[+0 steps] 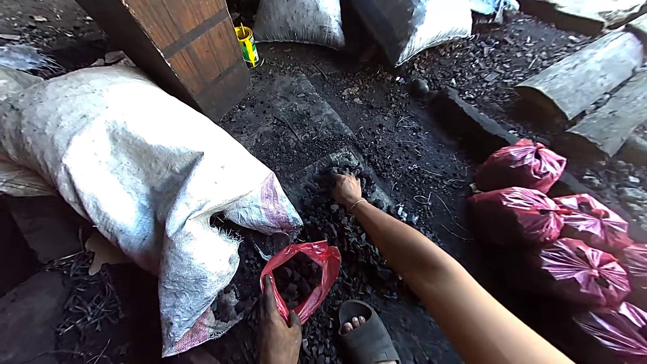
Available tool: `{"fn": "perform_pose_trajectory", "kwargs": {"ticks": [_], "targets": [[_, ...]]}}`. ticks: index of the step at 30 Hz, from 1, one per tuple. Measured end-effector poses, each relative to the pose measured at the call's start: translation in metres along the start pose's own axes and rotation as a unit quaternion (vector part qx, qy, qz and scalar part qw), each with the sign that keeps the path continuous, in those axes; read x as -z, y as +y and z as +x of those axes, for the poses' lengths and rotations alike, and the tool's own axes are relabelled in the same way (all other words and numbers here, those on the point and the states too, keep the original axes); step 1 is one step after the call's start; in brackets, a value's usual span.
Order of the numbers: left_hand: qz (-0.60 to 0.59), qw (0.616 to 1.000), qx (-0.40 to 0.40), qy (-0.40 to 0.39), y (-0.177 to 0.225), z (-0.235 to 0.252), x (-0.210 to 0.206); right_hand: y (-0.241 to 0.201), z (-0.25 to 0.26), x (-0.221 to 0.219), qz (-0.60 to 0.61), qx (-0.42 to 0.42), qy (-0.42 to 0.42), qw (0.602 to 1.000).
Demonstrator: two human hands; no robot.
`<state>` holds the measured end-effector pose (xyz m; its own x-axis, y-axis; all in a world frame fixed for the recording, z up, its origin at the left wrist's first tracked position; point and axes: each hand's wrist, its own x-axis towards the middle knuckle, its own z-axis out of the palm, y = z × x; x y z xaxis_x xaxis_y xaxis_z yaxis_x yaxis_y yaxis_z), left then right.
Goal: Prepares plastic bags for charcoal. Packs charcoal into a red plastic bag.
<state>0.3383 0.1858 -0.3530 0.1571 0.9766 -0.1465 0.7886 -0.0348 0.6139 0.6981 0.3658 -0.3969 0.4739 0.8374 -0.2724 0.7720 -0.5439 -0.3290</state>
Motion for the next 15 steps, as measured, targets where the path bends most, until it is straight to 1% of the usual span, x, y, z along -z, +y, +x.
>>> {"fn": "perform_pose_trajectory", "kwargs": {"ticks": [2,4,6,7,9,12,13,15], "targets": [[-0.004,1.0,0.001,0.005,0.002,0.001,0.001,0.007,-0.001,0.001,0.064,-0.009,0.021,0.998],[-0.011,1.0,0.002,0.009,0.003,0.003,0.001,0.012,-0.008,0.003,0.148,0.002,0.066,0.987],[-0.017,1.0,0.002,0.015,0.005,0.003,0.001,0.01,-0.029,0.012,0.215,0.052,0.091,0.971],[-0.018,1.0,0.002,0.015,0.007,0.004,0.002,0.008,-0.045,0.015,0.247,0.089,0.087,0.961],[-0.02,1.0,0.001,0.015,0.009,0.004,0.002,0.002,-0.084,0.013,0.293,0.164,0.047,0.941],[-0.026,1.0,0.003,0.017,0.009,0.004,0.001,-0.019,-0.154,-0.001,0.342,0.287,-0.069,0.892],[-0.023,0.999,-0.001,0.022,0.007,0.005,0.0,-0.029,-0.173,-0.009,0.329,0.316,-0.103,0.884],[-0.021,0.999,-0.011,0.026,0.005,0.005,-0.001,-0.044,-0.199,-0.03,0.249,0.346,-0.145,0.893]]}}
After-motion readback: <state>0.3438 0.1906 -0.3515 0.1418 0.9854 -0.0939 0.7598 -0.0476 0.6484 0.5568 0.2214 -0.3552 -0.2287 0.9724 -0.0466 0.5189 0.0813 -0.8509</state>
